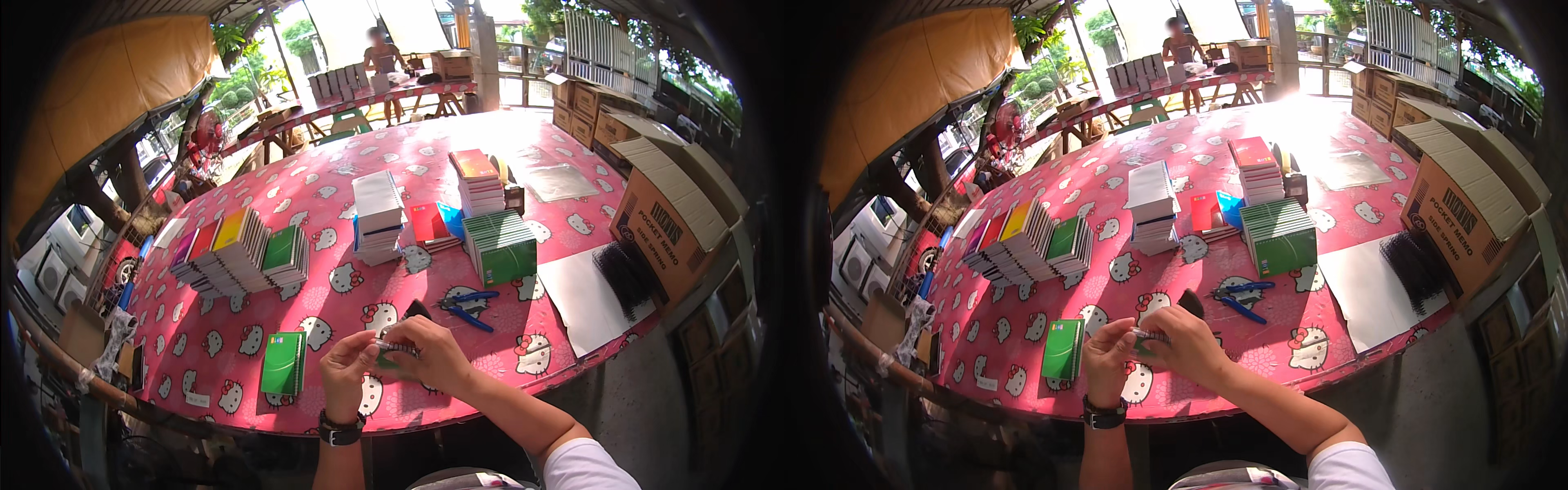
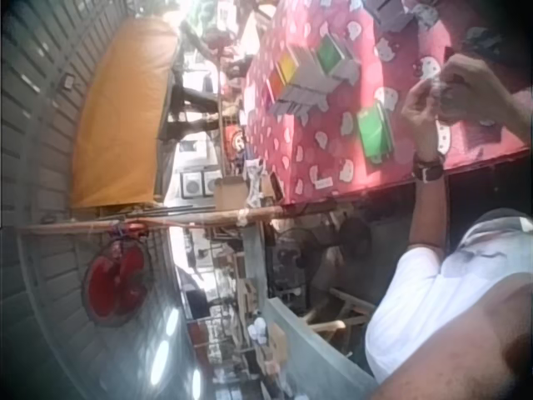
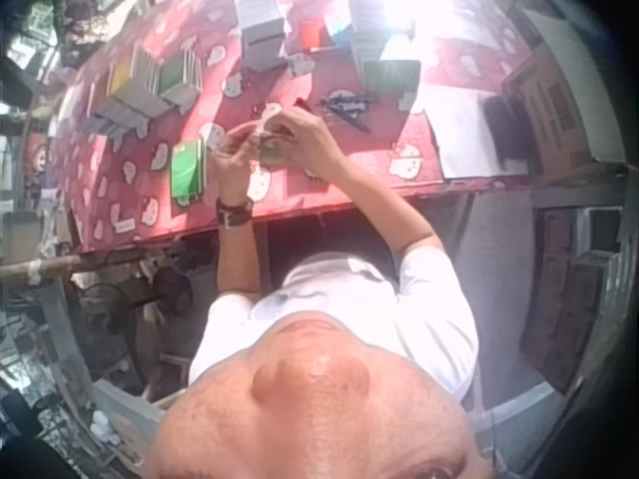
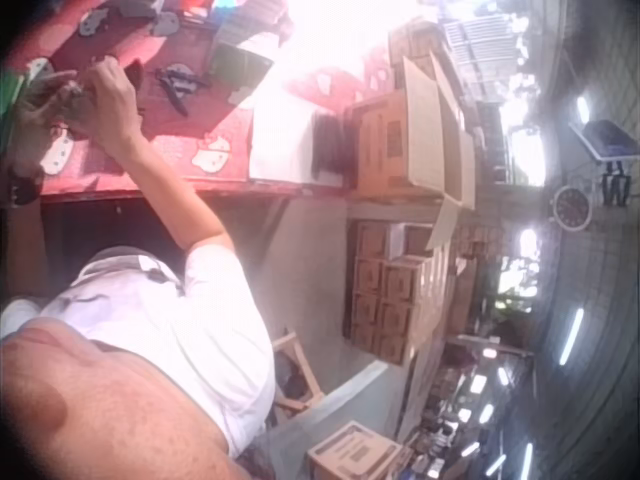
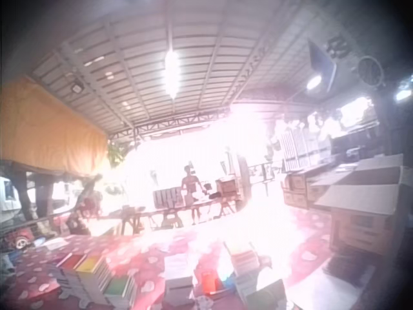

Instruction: The person assembles notepads by hand by aligning paper stacks with covers and threading black wire coils through the pre-punched holes.

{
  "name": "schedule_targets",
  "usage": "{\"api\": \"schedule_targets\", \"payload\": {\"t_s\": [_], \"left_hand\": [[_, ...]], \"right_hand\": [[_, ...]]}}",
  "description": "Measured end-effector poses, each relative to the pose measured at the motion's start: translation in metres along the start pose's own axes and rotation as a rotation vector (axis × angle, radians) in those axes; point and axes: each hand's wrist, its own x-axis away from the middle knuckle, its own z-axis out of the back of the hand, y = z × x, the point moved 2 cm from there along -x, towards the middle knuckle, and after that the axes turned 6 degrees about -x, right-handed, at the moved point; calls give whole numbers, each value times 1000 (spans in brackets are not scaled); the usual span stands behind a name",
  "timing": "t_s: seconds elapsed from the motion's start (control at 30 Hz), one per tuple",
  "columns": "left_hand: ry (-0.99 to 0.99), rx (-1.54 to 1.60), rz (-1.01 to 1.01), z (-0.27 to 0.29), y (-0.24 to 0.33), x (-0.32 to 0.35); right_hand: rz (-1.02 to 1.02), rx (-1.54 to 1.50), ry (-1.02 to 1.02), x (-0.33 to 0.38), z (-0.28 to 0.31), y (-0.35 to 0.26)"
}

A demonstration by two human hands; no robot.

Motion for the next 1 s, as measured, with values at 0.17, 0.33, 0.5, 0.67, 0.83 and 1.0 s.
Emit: {"api": "schedule_targets", "payload": {"t_s": [0.17,0.33,0.5,0.67,0.83,1.0], "left_hand": [[-15,-79,-27,5,-1,5],[4,-45,-21,-4,0,10],[0,-44,-53,0,1,10],[8,-55,-82,1,6,13],[36,-83,-28,-2,7,15],[34,-109,42,2,9,21]], "right_hand": [[-117,-80,-4,3,-1,-5],[-94,-15,31,5,-1,-6],[-54,-72,-27,8,-7,-5],[34,27,28,9,-4,-15],[-7,-45,24,15,-8,-11],[-71,-51,4,17,-8,-16]]}}
